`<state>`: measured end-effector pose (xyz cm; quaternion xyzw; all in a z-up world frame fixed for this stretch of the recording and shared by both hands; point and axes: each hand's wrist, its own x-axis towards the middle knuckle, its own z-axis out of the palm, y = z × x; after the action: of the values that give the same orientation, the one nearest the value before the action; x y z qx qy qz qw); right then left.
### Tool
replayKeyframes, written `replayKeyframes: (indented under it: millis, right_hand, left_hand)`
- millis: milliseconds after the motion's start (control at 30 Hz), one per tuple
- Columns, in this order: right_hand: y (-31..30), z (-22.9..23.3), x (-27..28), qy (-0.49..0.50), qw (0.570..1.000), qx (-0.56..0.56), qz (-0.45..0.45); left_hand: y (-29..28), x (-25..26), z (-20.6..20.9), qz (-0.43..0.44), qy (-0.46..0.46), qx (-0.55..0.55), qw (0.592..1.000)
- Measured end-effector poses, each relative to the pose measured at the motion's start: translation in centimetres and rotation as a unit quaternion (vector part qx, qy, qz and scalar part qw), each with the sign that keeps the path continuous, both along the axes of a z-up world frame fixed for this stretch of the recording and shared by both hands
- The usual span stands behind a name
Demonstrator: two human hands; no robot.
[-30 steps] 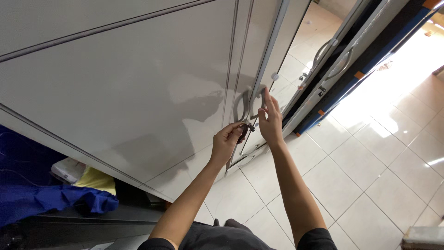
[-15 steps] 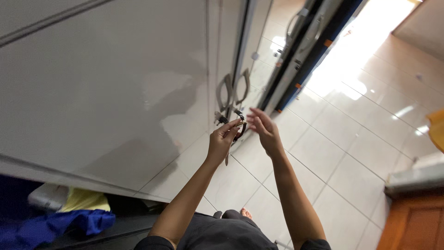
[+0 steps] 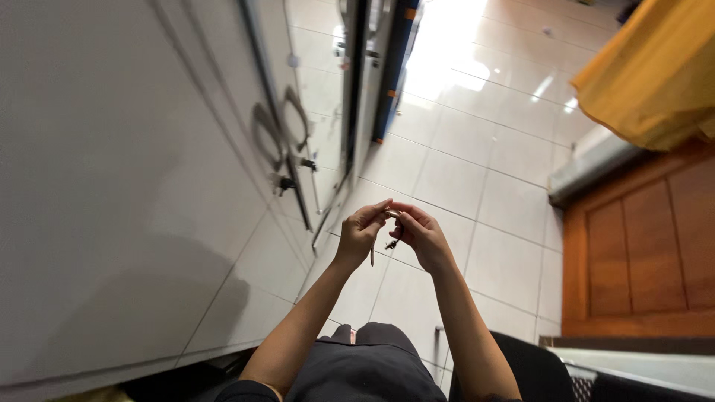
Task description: The person packs a backpack on a table. They open a small white handbag, retrieve a green glasses case, take eyeglasses and sunglasses from a wardrobe, place the glasses into the case, put the case and a wallet into the backpack, zip it, then handle a watch and arrange the bags on the table.
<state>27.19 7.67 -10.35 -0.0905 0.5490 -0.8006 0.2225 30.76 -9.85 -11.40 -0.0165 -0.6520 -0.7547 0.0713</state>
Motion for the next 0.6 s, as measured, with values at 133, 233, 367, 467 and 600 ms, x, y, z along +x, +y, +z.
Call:
replayKeyframes:
  millis: [133,233,367,467,600]
  right_hand:
    - [4.0,0.7,2.5,-0.023,0.996,0.019,-0.084]
    - [7.3,1.2,4.7,-0.011,0.992,-0.011,-0.125]
    - [11.8,1.7,8.0,0.009,0.980,0.010,-0.196]
    - [14.6,1.7,10.9,-0.001,0.963,0.056,-0.263]
    - [18.3,1.7,15.9,0.013,0.939,0.104,-0.326]
  left_hand:
    - [3.8,0.0,0.5,-0.053,-0.071,-0.008,0.996]
    - [7.1,0.2,0.8,-0.082,-0.003,0.008,0.997]
    - [12.2,1.1,0.6,-0.143,-0.040,0.040,0.988]
    - [16.2,2.4,0.1,-0.203,-0.056,0.102,0.972]
    - [21.4,5.6,-0.7,-0.277,-0.089,0.199,0.936]
